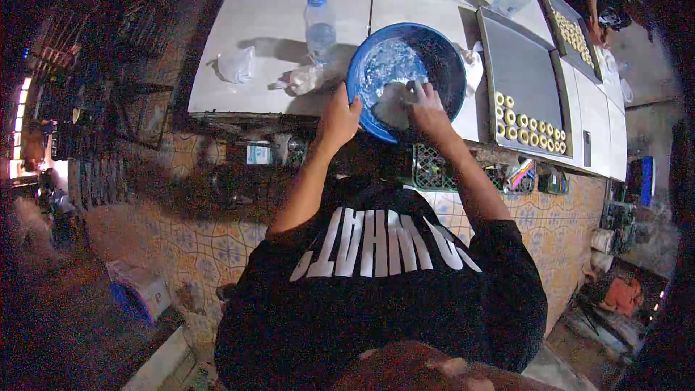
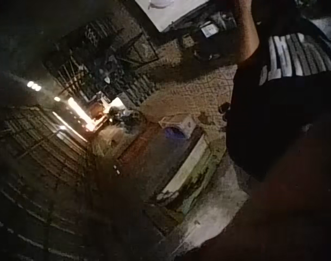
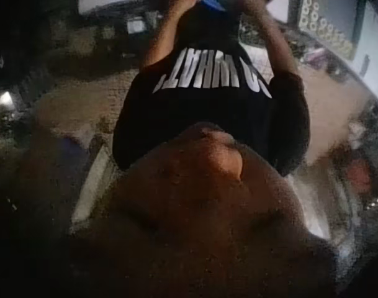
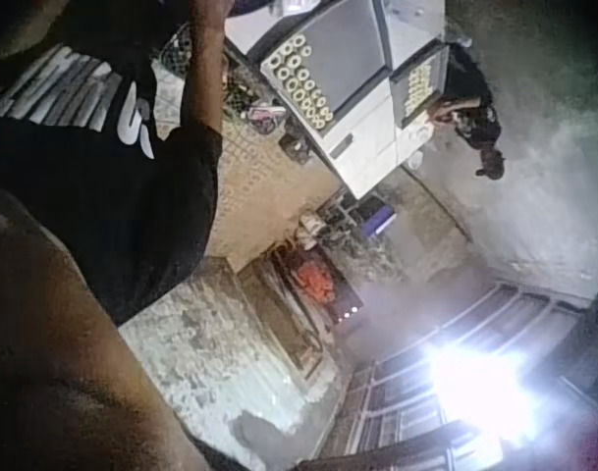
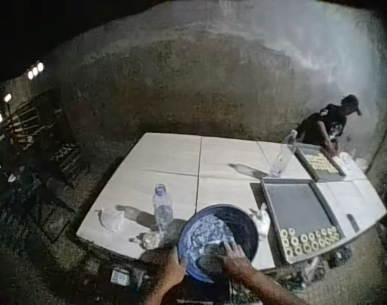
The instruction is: The person empties bags of flour into a bowl, pours water from a plastic bottle into the bowl, and kneads the dough mixture by hand.
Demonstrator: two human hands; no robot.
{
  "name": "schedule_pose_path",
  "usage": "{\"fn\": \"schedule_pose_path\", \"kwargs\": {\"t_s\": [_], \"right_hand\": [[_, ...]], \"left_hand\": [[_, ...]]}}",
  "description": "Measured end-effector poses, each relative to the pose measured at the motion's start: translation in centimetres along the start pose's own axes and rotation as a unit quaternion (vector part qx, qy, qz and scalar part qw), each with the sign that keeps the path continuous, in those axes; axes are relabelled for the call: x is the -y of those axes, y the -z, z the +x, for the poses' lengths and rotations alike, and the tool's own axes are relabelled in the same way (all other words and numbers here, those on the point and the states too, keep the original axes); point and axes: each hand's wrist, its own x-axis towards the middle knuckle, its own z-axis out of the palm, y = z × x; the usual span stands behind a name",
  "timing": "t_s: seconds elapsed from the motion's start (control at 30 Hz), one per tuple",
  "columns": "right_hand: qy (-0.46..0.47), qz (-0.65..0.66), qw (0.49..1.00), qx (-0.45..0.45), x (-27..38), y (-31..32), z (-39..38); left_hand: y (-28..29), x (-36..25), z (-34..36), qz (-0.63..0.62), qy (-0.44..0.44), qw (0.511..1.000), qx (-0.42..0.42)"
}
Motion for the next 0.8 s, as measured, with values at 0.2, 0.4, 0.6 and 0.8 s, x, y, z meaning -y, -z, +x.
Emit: {"fn": "schedule_pose_path", "kwargs": {"t_s": [0.2, 0.4, 0.6, 0.8], "right_hand": [[0.004, -0.091, 0.994, 0.056, 1.0, 3.6, 0.8], [0.026, -0.004, 0.992, 0.123, 1.0, 3.9, 0.7], [0.08, -0.119, 0.978, 0.151, 1.5, 4.2, -0.3], [0.027, -0.021, 0.998, 0.048, 1.3, 6.7, -1.0]], "left_hand": [[-0.2, 1.0, 0.0, 0.076, -0.049, 0.995, -0.044], [1.1, -0.9, -0.2, -0.039, 0.042, 0.997, 0.043], [-1.0, 2.8, 0.8, 0.029, -0.024, 0.999, -0.018], [0.5, -0.1, -0.1, -0.097, 0.09, 0.991, 0.018]]}}
